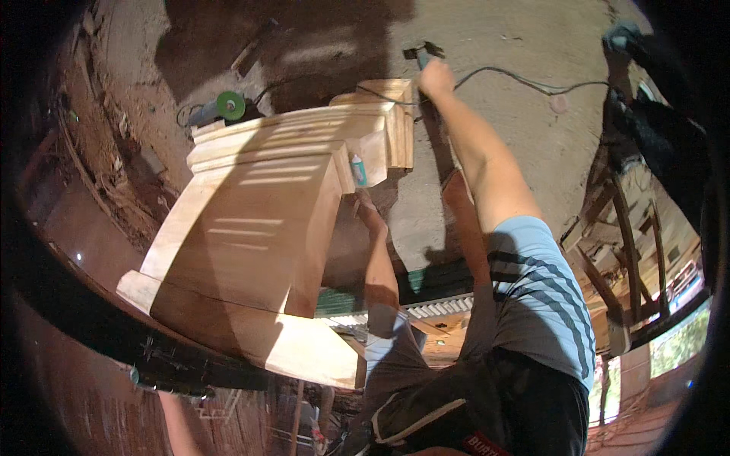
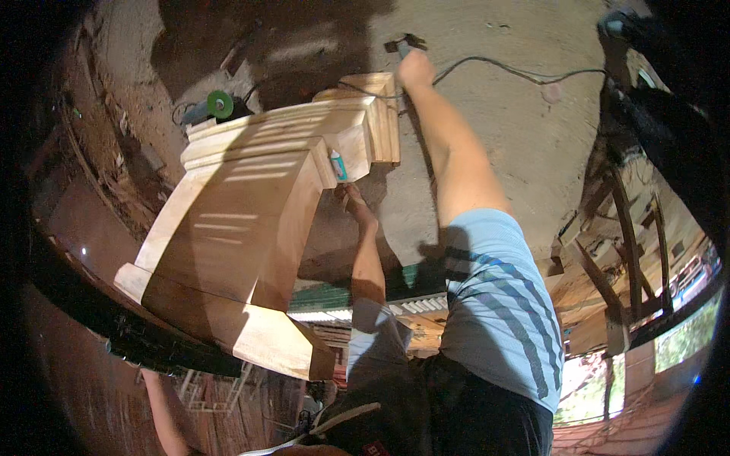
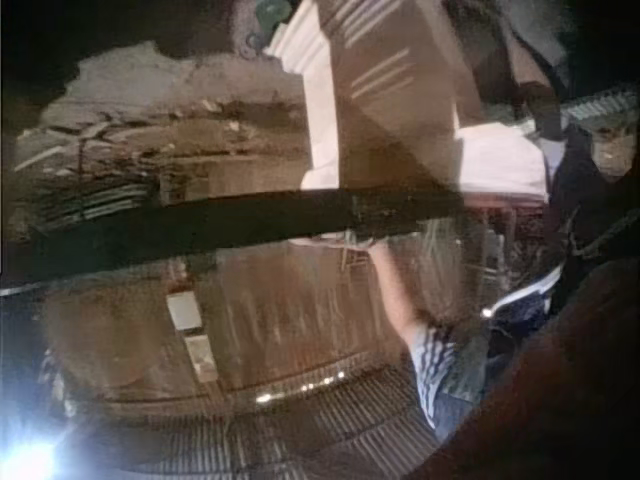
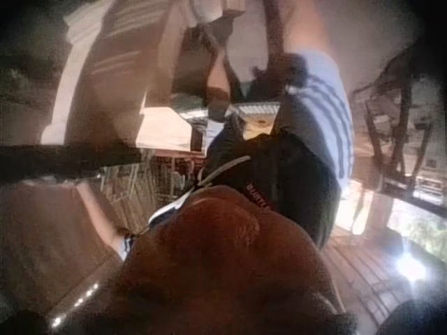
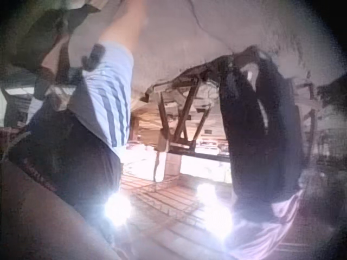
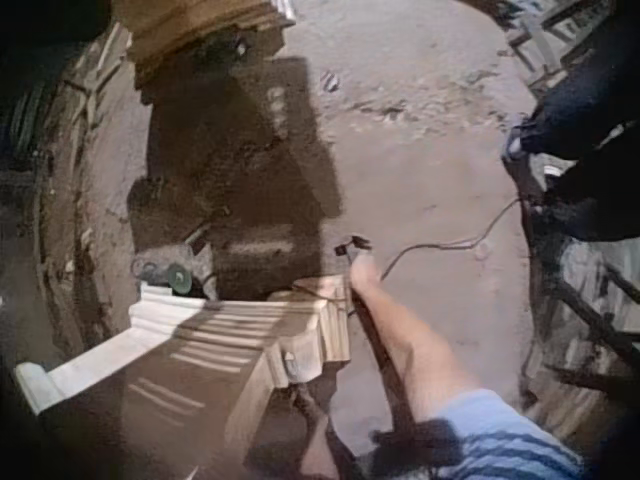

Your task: The person uses an angle grinder to cut a green wooden frame, then flips it over and uses a hammer to tap and align the slats. The person handles the frame and tools directly without visible fasteners.

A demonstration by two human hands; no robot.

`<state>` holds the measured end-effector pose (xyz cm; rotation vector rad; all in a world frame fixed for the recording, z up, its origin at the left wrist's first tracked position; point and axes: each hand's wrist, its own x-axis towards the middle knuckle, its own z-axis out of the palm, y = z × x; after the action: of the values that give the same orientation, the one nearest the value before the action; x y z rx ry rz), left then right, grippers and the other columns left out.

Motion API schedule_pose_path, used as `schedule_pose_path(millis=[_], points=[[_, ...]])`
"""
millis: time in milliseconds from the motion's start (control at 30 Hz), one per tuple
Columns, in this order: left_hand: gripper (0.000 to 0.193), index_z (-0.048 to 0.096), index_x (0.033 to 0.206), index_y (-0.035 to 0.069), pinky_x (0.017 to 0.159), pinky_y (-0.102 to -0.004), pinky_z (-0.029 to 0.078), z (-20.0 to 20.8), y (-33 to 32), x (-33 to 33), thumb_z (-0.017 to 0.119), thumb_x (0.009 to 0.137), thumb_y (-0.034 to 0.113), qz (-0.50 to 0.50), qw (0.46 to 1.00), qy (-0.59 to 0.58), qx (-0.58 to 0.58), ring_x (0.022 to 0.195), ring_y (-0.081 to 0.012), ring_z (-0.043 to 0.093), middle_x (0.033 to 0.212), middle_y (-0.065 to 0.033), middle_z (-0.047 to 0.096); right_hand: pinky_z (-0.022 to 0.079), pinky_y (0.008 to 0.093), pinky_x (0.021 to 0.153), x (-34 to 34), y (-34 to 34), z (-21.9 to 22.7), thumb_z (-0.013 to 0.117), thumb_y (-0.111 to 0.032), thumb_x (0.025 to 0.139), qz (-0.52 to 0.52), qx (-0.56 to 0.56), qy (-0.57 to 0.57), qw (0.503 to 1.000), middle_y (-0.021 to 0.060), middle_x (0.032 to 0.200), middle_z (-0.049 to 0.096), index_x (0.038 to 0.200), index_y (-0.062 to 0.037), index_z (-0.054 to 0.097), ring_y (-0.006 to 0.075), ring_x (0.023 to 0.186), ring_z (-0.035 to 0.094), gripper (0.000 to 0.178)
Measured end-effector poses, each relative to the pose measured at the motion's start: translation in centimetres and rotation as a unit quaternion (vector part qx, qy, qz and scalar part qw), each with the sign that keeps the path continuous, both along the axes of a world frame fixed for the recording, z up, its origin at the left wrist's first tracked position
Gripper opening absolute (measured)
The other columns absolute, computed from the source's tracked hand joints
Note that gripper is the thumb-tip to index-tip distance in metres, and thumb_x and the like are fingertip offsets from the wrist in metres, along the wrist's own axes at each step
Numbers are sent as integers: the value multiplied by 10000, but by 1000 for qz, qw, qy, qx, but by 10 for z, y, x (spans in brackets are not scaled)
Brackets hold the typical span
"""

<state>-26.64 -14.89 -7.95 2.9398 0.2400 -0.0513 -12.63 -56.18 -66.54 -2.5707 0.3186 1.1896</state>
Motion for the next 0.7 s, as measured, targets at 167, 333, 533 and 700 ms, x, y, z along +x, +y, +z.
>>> schedule_pose_path(millis=[167, 333, 533, 700], points=[[568, 446, 1546, 94, 1229, -532, 215, -7, 0, 17, 421, 1058, 384, -18, 1000, -7, -25, 1511, -323, 333, 1620, -145, 397, 554, 499, 905, 29, -14, -21, 754, -309, 798, -24, 87, -76, 993, 267, 1087, 726, 1011, 16, 720, 441, 1054, 693, 390], [534, 487, 1527, 121, 1210, -542, 244, -12, 6, 0, 454, 1047, 353, -5, 998, -58, -37, 1495, -325, 361, 1607, -145, 416, 548, 490, 839, 122, 21, 93, 782, -320, 816, -86, 209, -294, 929, 279, 972, 728, 971, 25, 706, 458, 969, 701, 386], [523, 521, 1519, 207, 1185, -569, 253, 3, -2, 8, 528, 1011, 333, 5, 997, -74, 22, 1506, -310, 357, 1625, -116, 395, 513, 430, 691, 199, 33, 416, 736, -374, 934, 60, 323, -418, 847, 166, 807, 703, 928, 25, 680, 354, 724, 647, 403], [537, 543, 1483, 270, 1167, -649, 215, 4, -8, -8, 635, 956, 321, 51, 991, -119, -16, 1494, -260, 366, 1594, -46, 415, 353, 263, 463, 129, 4, 617, 652, -380, 1023, -135, 401, -160, 892, -43, 629, 465, 914, -110, 552, 66, 505, 441, 307]])
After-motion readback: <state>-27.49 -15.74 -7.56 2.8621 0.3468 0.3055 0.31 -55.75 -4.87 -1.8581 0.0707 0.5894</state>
